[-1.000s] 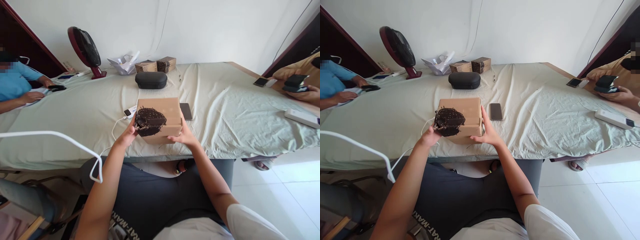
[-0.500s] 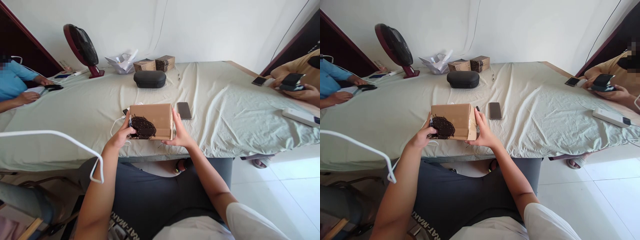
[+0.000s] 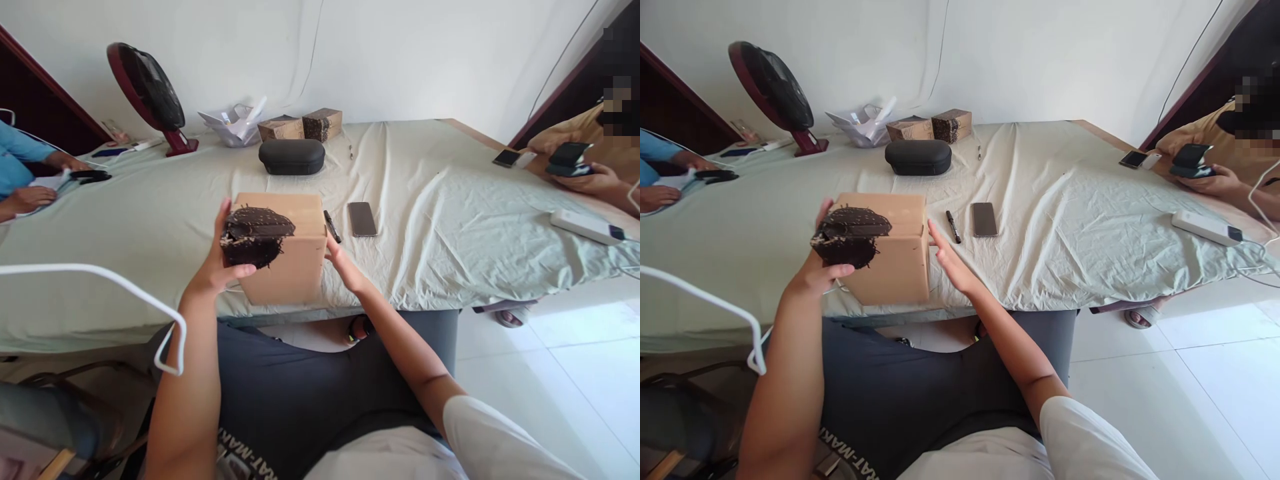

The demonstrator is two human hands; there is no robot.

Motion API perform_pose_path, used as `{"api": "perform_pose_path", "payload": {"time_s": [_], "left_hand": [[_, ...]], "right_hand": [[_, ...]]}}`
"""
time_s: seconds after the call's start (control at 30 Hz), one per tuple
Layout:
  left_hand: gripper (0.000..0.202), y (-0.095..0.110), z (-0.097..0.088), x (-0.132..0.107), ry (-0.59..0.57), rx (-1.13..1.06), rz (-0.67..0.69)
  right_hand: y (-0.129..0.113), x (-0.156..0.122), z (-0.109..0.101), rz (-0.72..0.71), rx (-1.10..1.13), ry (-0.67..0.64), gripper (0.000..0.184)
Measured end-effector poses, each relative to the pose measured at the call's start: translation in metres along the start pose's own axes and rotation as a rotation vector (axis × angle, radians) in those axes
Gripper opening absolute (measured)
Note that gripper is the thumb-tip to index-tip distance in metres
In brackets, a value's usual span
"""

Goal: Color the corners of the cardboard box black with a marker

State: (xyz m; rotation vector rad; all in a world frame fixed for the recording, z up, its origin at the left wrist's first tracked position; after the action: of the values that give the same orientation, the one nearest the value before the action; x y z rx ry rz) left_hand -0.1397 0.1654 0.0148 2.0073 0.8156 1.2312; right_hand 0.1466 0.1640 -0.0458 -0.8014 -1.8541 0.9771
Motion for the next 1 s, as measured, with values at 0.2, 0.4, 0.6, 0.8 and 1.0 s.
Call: {"api": "perform_pose_path", "payload": {"time_s": [0.2, 0.4, 0.6, 0.8, 1.0], "left_hand": [[0.144, -0.016, -0.019, 0.005, 0.307, 0.049, 0.106], [0.141, -0.012, -0.001, 0.005, 0.320, 0.061, 0.007], [0.140, -0.015, 0.013, 0.004, 0.273, 0.027, -0.099], [0.143, -0.021, 0.026, 0.007, 0.225, 0.033, -0.074], [0.145, -0.023, 0.033, 0.009, 0.200, 0.088, -0.037]], "right_hand": [[0.047, 0.043, -0.054, 0.488, -0.613, 0.090, 0.054], [0.078, 0.102, -0.035, 0.641, -0.833, 0.087, 0.035], [0.092, 0.103, -0.032, 0.657, -0.869, 0.123, 0.031], [0.088, 0.093, -0.044, 0.637, -0.864, 0.065, 0.037], [0.084, 0.090, -0.049, 0.717, -0.850, 0.022, 0.037]]}}
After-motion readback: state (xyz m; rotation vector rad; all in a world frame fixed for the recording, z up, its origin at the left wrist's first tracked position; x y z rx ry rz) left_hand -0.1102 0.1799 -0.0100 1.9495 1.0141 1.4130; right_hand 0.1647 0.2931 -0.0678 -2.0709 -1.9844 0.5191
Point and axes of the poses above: each hand's wrist, its own x-axis towards the middle knuckle, its own z-axis out of the palm, y = z × x, the point moved 5 cm from there along x, towards the middle knuckle, and after that the axes turned 1 degree about -x, right-handed, at the moved point
